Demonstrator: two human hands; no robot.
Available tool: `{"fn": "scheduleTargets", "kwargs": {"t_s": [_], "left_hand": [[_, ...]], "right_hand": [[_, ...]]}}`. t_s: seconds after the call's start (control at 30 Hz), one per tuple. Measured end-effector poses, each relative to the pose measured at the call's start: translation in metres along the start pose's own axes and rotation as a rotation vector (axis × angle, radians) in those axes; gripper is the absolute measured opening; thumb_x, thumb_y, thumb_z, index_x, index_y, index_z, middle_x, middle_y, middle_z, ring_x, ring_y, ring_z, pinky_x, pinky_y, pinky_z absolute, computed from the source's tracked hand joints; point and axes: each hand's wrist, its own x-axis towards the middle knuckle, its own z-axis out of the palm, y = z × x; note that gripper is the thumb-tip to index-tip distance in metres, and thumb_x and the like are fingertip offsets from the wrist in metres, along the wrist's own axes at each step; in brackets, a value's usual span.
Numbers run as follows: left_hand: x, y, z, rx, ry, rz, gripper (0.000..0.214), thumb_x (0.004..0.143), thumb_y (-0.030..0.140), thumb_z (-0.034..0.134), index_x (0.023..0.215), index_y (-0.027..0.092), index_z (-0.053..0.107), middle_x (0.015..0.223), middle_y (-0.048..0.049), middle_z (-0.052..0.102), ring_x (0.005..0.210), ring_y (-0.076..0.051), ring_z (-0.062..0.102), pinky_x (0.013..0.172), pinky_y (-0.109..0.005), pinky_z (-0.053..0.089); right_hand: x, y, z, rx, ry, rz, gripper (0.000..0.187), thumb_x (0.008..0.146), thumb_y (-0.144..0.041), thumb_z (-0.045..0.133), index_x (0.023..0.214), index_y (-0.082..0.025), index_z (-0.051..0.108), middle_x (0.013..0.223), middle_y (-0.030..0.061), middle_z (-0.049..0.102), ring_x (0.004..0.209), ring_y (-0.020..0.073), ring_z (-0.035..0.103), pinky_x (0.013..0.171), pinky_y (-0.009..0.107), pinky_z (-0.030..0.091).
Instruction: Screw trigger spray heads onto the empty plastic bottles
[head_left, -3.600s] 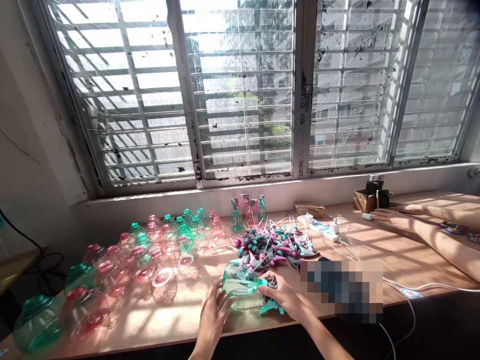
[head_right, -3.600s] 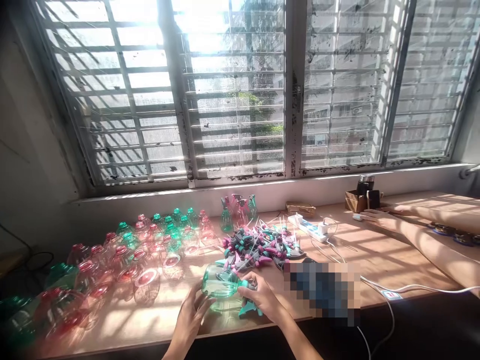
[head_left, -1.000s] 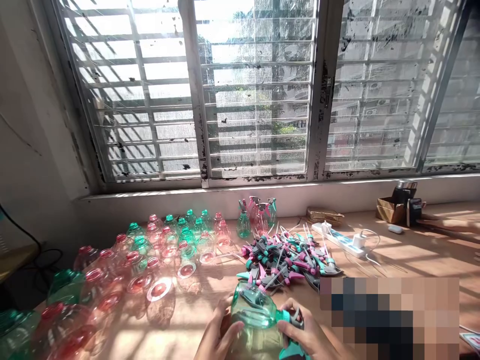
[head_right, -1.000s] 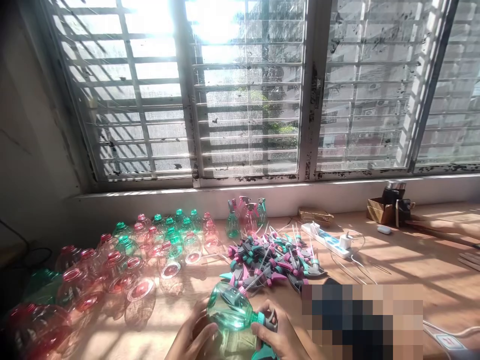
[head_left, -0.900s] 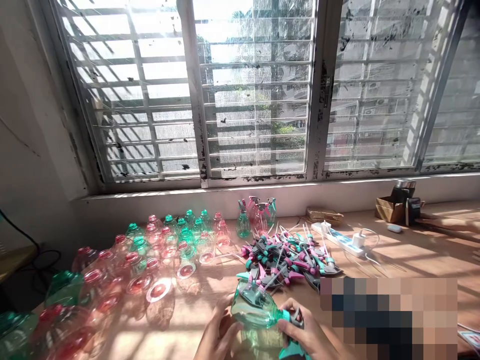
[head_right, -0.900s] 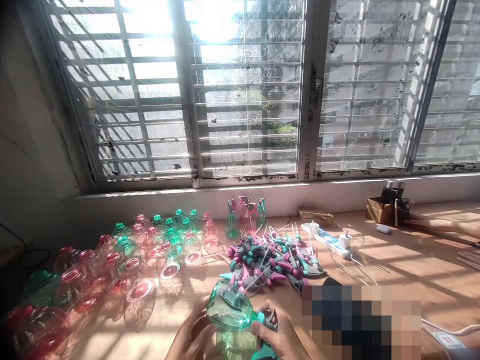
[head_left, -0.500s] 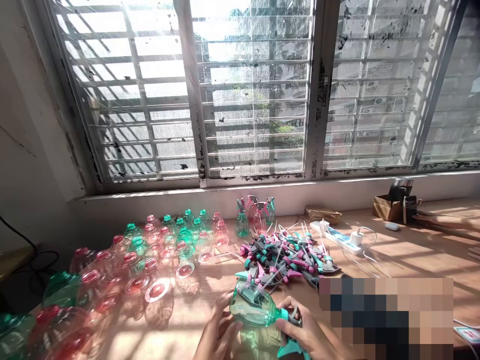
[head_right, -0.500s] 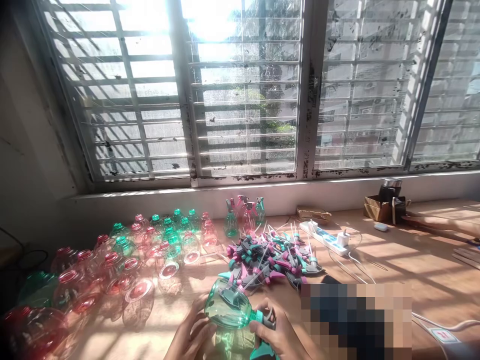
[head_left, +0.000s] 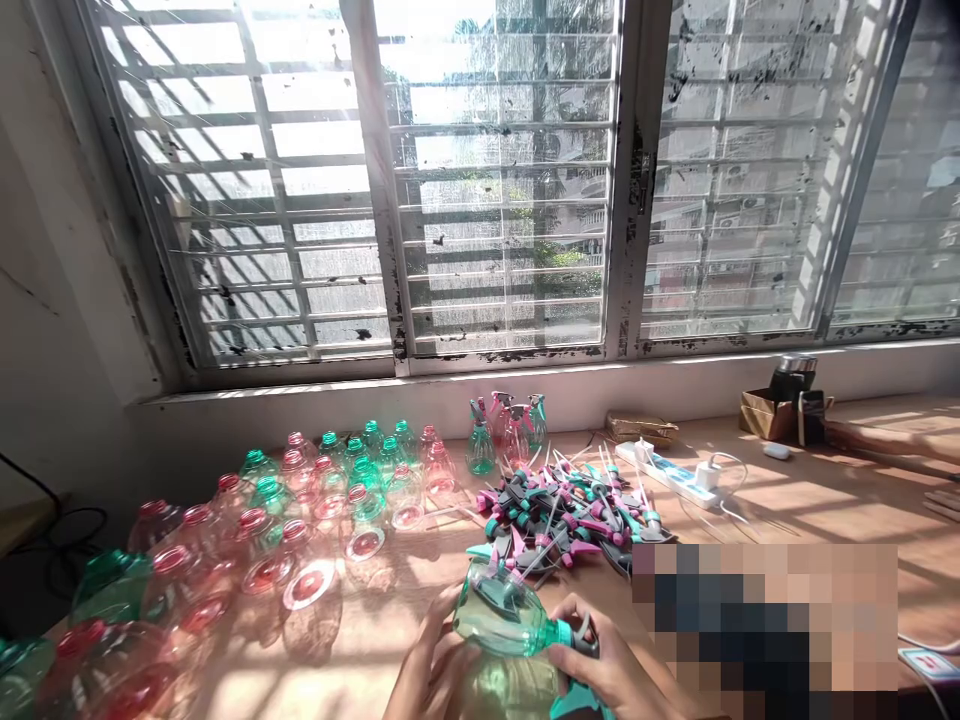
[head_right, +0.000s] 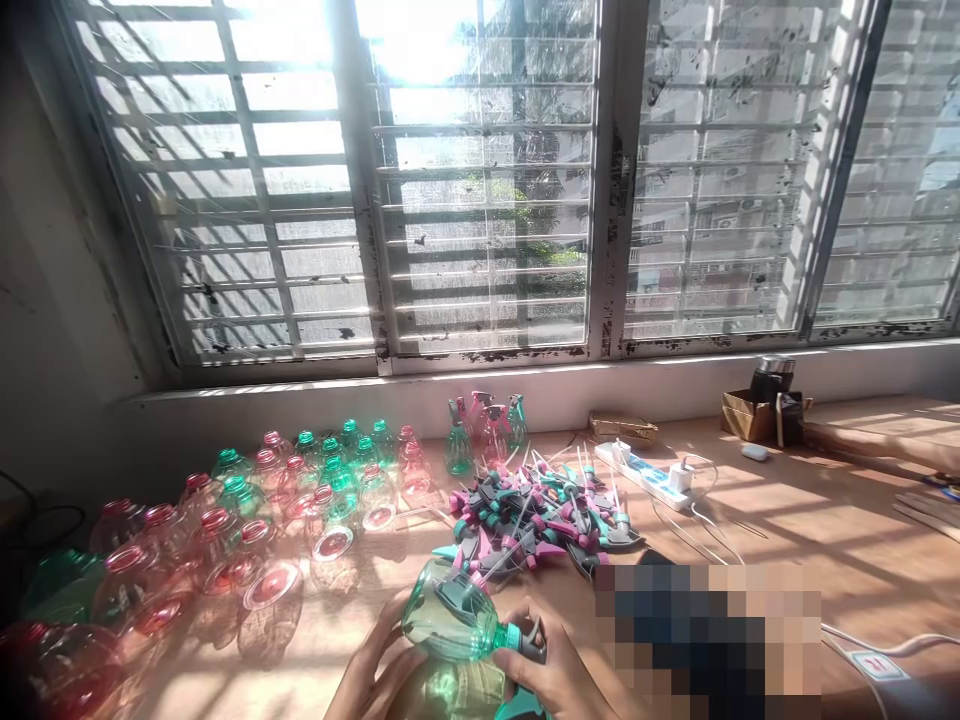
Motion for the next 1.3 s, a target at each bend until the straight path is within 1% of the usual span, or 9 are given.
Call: {"fn": "scheduleTargets", "kwargs": {"t_s": [0.1,0.17,0.33,0.47,0.63,0.77,0.93,1.07,1.3], "left_hand": [[0.000,0.002,0.000,-0.023,0.053,0.008,0.050,0.092,0.056,0.072,0.135,0.031,0.066,0.146,-0.0120,0.065,0.128,-0.035,0.066,0.104,-0.037,0.056],[-0.002,0.004,0.001,-0.101,-0.006,-0.051,0.055,0.090,0.055,0.076,0.139,0.032,0.061,0.141,-0.0119,0.069,0.120,-0.034,0.071,0.100,-0.037,0.059],[-0.004,0.002,0.007,-0.231,-0.032,-0.081,0.052,0.091,0.055,0.075,0.136,0.035,0.059,0.141,-0.0069,0.071,0.129,-0.032,0.067,0.110,-0.043,0.052],[-0.002,-0.006,0.007,-0.162,-0.003,-0.054,0.057,0.091,0.058,0.071,0.141,0.034,0.057,0.140,-0.0079,0.071,0.126,-0.033,0.068,0.110,-0.044,0.052],[0.000,-0.012,0.004,-0.013,0.030,0.015,0.052,0.094,0.055,0.069,0.141,0.034,0.059,0.142,-0.0107,0.066,0.110,-0.029,0.072,0.095,-0.035,0.059],[-0.003,-0.016,0.004,-0.079,-0.008,-0.036,0.061,0.093,0.055,0.071,0.146,0.034,0.050,0.122,-0.0085,0.073,0.099,-0.027,0.075,0.094,-0.037,0.059],[-0.001,-0.018,0.005,-0.027,0.036,0.028,0.059,0.093,0.054,0.070,0.146,0.035,0.055,0.151,-0.0105,0.061,0.132,-0.035,0.063,0.109,-0.042,0.053],[0.001,-0.016,-0.001,0.163,0.138,0.149,0.048,0.093,0.049,0.071,0.140,0.038,0.065,0.155,-0.0086,0.058,0.143,-0.037,0.052,0.114,-0.044,0.050],[-0.003,-0.012,-0.001,-0.088,0.060,0.000,0.053,0.084,0.043,0.084,0.133,0.037,0.065,0.155,-0.0086,0.059,0.145,-0.039,0.052,0.111,-0.045,0.054]], "right_hand": [[0.000,-0.001,-0.001,-0.017,-0.008,0.004,0.047,0.076,-0.056,0.088,0.094,-0.022,0.061,0.066,-0.0057,0.066,0.059,0.0170,0.068,0.056,0.025,0.050],[0.000,0.000,-0.001,-0.011,-0.023,0.005,0.045,0.078,-0.054,0.087,0.095,-0.022,0.061,0.064,-0.0060,0.066,0.059,0.0167,0.068,0.056,0.024,0.050],[0.002,0.005,0.000,0.071,-0.033,-0.010,0.054,0.068,-0.056,0.093,0.094,-0.021,0.062,0.073,-0.0056,0.066,0.056,0.0146,0.067,0.055,0.025,0.053],[0.001,0.005,-0.001,0.048,-0.022,0.013,0.051,0.071,-0.055,0.092,0.096,-0.022,0.062,0.070,-0.0053,0.068,0.056,0.0168,0.069,0.054,0.025,0.053],[0.004,0.009,-0.004,0.006,-0.041,0.003,0.048,0.074,-0.056,0.088,0.097,-0.024,0.061,0.063,-0.0076,0.064,0.056,0.0176,0.069,0.053,0.025,0.052],[0.007,0.016,-0.004,0.006,-0.035,0.002,0.054,0.069,-0.059,0.090,0.096,-0.023,0.061,0.069,-0.0065,0.065,0.055,0.0171,0.069,0.053,0.026,0.052],[0.008,0.020,-0.004,0.044,-0.025,-0.024,0.057,0.067,-0.059,0.092,0.098,-0.024,0.060,0.078,-0.0053,0.069,0.055,0.0152,0.070,0.053,0.025,0.051],[0.009,0.023,-0.006,0.037,-0.044,-0.006,0.053,0.071,-0.057,0.090,0.098,-0.022,0.060,0.066,-0.0073,0.066,0.053,0.0160,0.070,0.051,0.023,0.049],[0.009,0.027,-0.007,0.069,-0.070,-0.037,0.049,0.070,-0.051,0.093,0.096,-0.023,0.062,0.071,-0.0065,0.068,0.054,0.0144,0.069,0.053,0.023,0.051]]}}
